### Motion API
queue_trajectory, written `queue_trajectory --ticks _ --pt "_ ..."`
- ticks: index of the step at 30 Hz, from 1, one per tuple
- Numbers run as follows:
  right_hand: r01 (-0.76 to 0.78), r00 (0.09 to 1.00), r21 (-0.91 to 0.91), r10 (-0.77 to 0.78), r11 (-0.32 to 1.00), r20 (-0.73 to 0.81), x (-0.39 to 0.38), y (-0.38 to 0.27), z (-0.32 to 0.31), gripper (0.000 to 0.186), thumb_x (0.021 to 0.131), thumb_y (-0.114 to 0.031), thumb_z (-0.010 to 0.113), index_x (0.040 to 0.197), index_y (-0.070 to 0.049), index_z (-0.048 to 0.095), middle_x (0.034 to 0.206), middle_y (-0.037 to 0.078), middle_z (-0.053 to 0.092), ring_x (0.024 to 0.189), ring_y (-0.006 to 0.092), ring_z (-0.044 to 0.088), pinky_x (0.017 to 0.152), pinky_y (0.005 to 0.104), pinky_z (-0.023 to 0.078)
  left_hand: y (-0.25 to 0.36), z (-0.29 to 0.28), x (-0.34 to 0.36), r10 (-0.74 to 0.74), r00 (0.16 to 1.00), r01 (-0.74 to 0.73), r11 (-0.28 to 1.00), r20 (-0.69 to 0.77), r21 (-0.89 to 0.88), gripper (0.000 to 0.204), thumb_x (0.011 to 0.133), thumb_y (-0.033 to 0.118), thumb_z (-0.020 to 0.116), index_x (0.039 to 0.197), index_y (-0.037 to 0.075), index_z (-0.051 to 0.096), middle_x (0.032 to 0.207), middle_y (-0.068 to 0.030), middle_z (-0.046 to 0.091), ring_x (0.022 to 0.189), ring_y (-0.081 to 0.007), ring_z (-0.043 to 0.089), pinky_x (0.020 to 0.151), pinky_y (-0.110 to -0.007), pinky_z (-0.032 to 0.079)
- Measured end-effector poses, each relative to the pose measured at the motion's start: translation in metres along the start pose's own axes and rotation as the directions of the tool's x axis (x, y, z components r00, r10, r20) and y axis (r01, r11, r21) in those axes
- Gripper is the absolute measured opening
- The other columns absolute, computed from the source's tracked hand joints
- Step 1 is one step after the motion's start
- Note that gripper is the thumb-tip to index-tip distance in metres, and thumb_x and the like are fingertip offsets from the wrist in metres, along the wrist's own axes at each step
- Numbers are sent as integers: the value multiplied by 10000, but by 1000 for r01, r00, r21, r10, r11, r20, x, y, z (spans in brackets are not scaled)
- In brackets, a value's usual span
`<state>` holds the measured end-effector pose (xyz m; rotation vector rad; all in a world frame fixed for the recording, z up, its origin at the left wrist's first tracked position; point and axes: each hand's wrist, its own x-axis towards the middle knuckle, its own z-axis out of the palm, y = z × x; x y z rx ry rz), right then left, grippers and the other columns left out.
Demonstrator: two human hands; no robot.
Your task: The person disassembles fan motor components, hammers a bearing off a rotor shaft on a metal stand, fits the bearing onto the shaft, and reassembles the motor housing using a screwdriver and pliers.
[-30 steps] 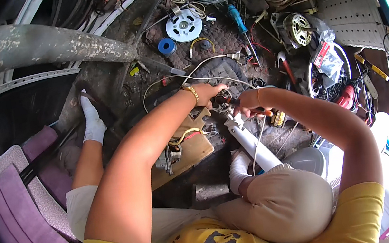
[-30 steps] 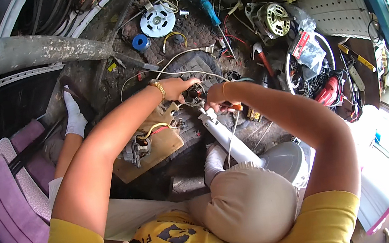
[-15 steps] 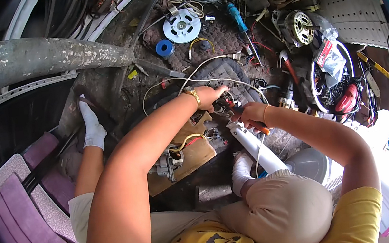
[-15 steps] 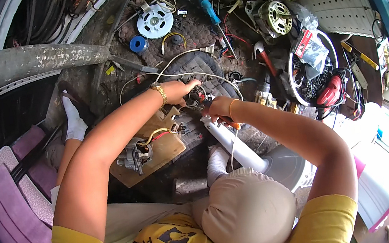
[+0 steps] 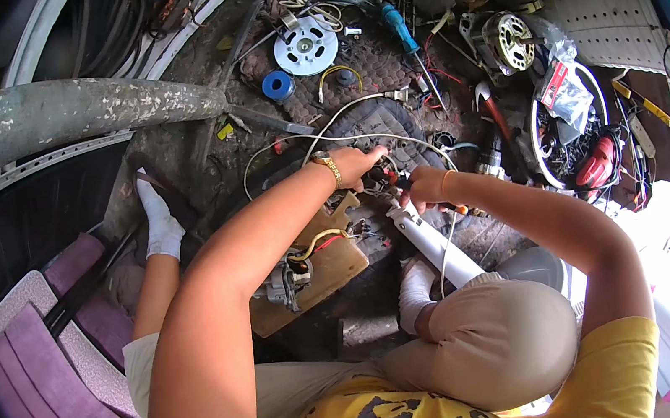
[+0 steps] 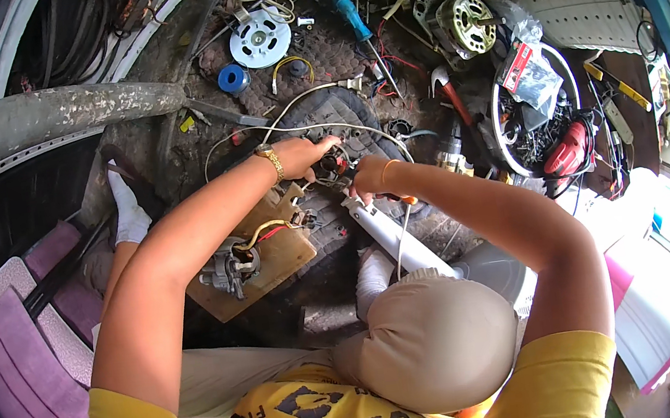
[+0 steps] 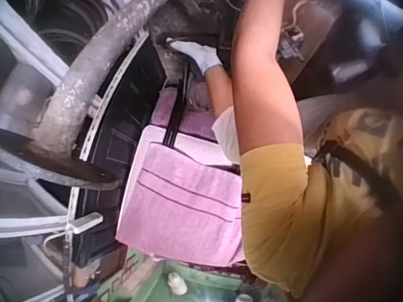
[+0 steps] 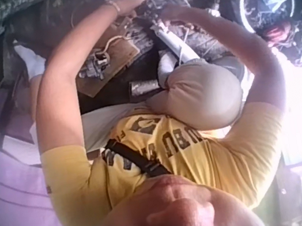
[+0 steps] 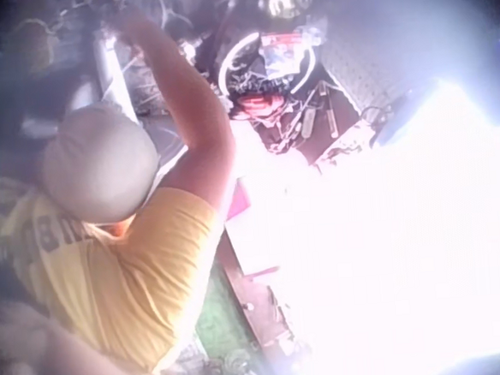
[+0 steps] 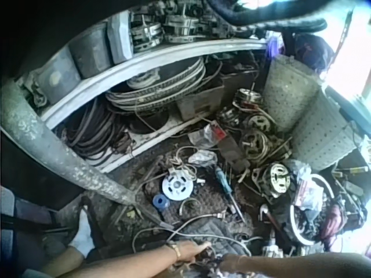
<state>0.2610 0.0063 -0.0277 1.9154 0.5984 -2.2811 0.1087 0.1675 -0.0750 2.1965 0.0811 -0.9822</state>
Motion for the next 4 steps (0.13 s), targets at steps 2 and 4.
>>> queue_trajectory --ticks 2,4 --pt "223 955 -187 -253 957 -157 0 1 9 207 693 -30 750 880 -96 808 778 138 731 741 262 700 635 442 530 -1 -2 -1 -14 1000 14 1000 5 11 964 821 183 812 1562 227 197 1007 -260 706 972 -444 689 833 -522 520" --pt "192 954 -338 -256 921 -154 4 2 5 105 752 -162 756 784 -77 809 787 185 745 821 281 743 729 427 556 1 -2 -1 -4 1000 4 1000 20 13 946 840 210 796 1569 225 194 1028 -259 707 1000 -437 688 847 -520 522"
